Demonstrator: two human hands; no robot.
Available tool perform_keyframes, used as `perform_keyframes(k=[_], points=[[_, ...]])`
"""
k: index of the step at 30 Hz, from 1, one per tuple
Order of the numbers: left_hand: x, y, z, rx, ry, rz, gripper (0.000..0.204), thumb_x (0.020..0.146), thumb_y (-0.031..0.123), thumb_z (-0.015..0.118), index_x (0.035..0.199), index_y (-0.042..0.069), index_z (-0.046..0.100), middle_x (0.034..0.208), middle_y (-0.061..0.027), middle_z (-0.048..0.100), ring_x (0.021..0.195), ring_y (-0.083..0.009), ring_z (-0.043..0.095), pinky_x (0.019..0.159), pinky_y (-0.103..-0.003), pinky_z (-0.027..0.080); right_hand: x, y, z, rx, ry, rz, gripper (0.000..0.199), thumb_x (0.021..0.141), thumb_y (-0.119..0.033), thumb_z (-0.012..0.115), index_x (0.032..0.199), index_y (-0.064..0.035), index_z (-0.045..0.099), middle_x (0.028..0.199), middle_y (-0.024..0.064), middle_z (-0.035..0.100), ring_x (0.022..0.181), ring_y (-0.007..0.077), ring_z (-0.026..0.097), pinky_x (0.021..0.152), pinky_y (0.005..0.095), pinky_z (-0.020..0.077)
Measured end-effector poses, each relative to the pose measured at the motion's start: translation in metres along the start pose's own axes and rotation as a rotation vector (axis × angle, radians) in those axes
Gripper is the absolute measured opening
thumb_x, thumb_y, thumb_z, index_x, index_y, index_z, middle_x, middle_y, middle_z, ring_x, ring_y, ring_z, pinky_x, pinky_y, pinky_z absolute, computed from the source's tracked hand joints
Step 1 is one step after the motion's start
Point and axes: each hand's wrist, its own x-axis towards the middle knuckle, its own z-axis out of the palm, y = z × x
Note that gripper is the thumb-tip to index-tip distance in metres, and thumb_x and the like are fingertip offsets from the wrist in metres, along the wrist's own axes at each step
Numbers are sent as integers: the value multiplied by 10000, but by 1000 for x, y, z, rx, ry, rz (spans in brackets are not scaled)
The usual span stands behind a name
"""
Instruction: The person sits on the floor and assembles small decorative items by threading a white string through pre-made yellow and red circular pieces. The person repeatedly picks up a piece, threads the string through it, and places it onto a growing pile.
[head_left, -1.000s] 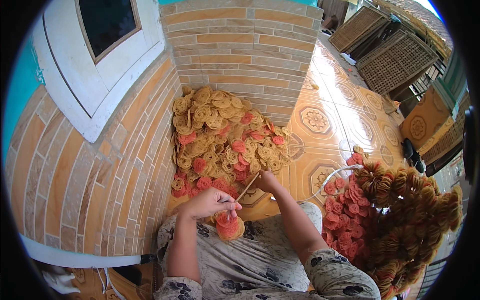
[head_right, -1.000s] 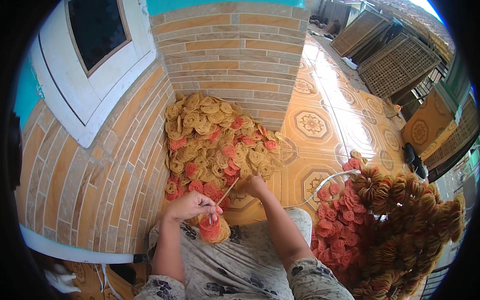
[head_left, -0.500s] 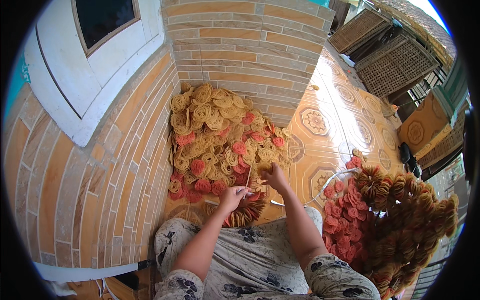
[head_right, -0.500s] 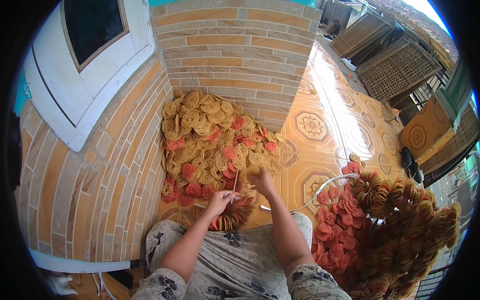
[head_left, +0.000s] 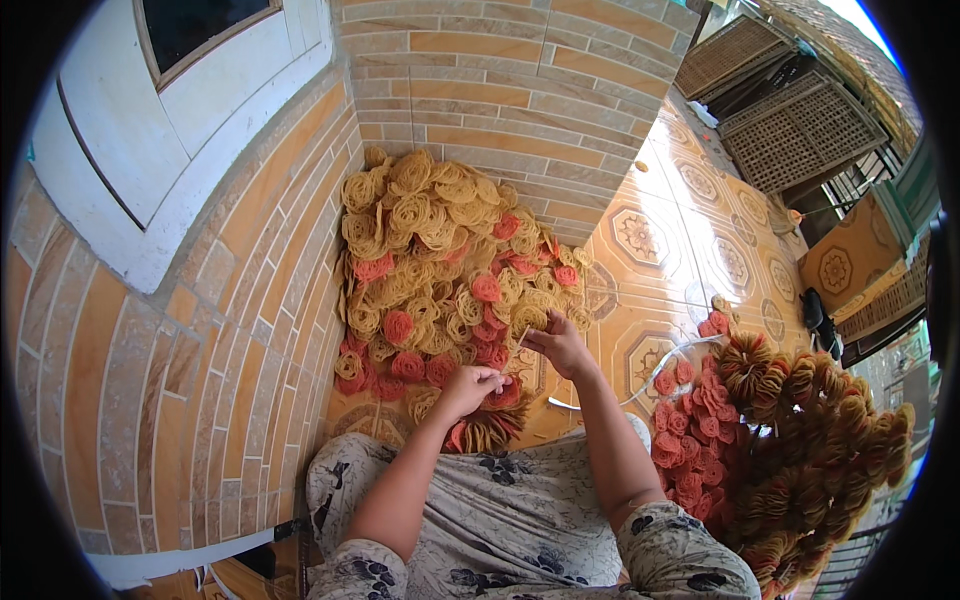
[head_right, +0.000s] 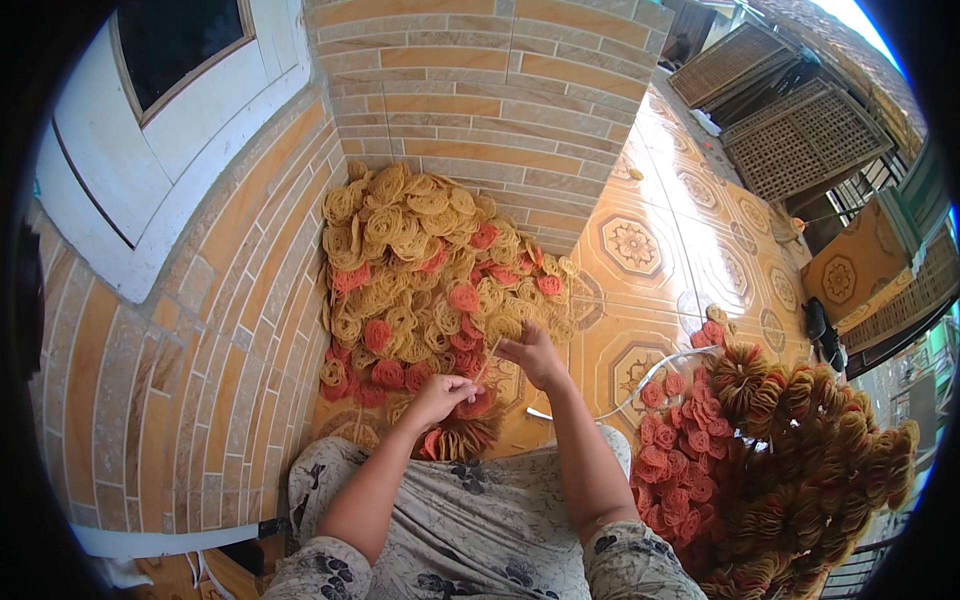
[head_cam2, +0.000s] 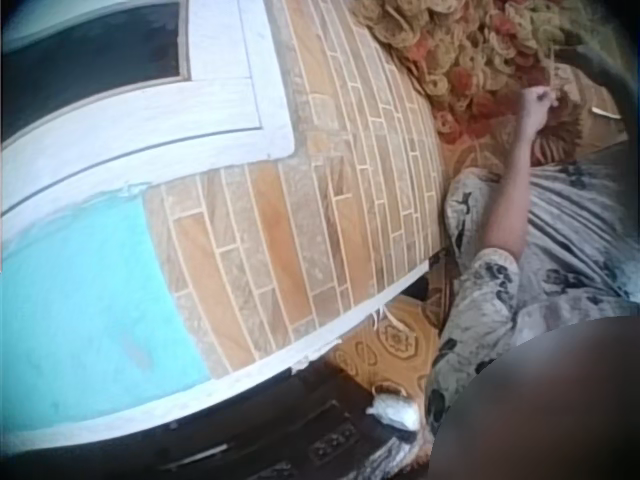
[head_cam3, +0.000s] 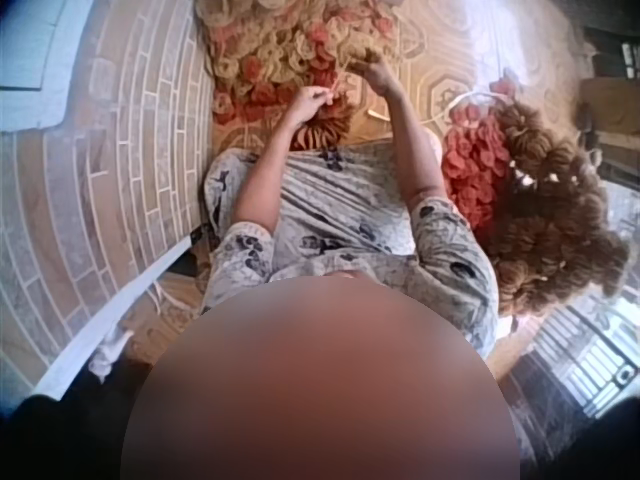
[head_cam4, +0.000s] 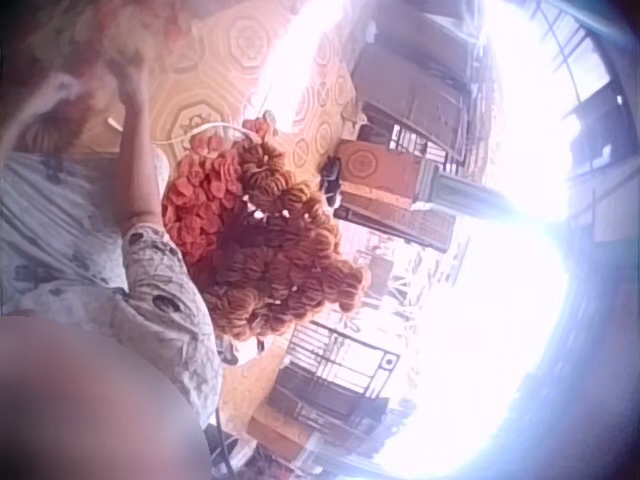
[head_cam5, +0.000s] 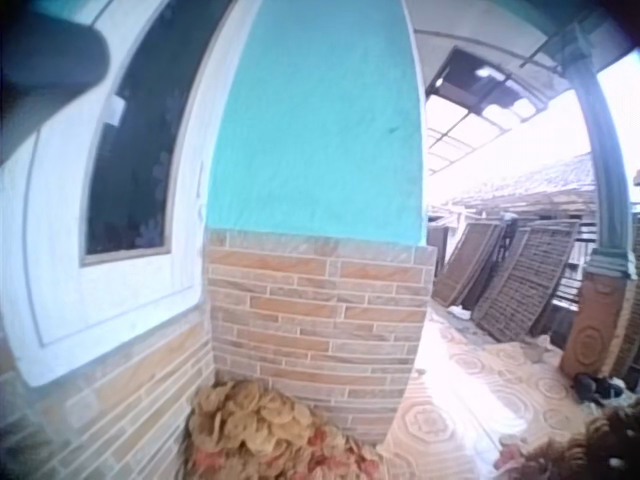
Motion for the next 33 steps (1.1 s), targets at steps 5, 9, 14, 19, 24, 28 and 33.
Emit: perform_keyframes(k=[5, 9, 14, 19, 24, 28, 33], points=[[2, -1, 1, 33, 13, -62, 257, 931, 211, 601, 885, -25, 691, 961, -55, 718, 891, -102, 632, 819, -276, 469, -4, -4, 8, -250, -24, -148, 371, 873, 63, 564, 1225, 39, 449, 1190, 129, 577, 1054, 203, 595, 914, 343, 502], [0, -2, 4, -10, 91, -53, 251, 929, 214, 608, 899, -19, 695, 913, -53, 716, 834, -97, 614, 788, -272, 467, -9, -5, 10, -300, -132, -322, 336, 896, 16, 561, 1222, -1, 481, 1177, 81, 585, 1037, 181, 602, 971, 352, 466], [1, -4, 7, -17, 148, 28, 246, 900, 245, 642, 955, 16, 714, 776, -50, 704, 677, -104, 612, 640, -276, 462, -8, -6, 2, 42, 8, -49, 251, 968, -104, 494, 1200, -9, 504, 1147, 71, 603, 1033, 172, 607, 974, 337, 454], [1, -7, 6, 48, 114, -5, 235, 887, 243, 654, 914, 18, 715, 792, -63, 710, 686, -111, 629, 649, -273, 471, -5, -2, 2, 38, 37, -55, 433, 972, -163, 524, 1279, 117, 402, 1192, 150, 572, 1079, 211, 595, 959, 338, 475], [2, -7, 6, 42, 101, -29, 228, 892, 245, 644, 938, 36, 722, 802, -52, 712, 700, -107, 628, 666, -268, 471, -4, -1, 5, -66, 28, -129, 347, 975, -181, 531, 1197, 79, 469, 1151, 131, 594, 1036, 184, 607, 918, 306, 486], [1, -2, 5, -99, 42, -68, 222, 906, 238, 627, 982, 57, 728, 885, -32, 721, 776, -80, 616, 725, -252, 458, -5, -4, 6, -195, 24, -188, 266, 973, -167, 536, 1148, 29, 500, 1076, 77, 622, 968, 129, 601, 857, 272, 480], [-2, 3, 4, -308, -7, -164, 228, 932, 214, 604, 1051, 48, 703, 900, 2, 679, 863, -79, 560, 851, -254, 410, -7, -4, 9, -232, -72, -341, 196, 974, -163, 527, 1087, -4, 543, 977, 38, 640, 930, 97, 593, 824, 260, 464]])
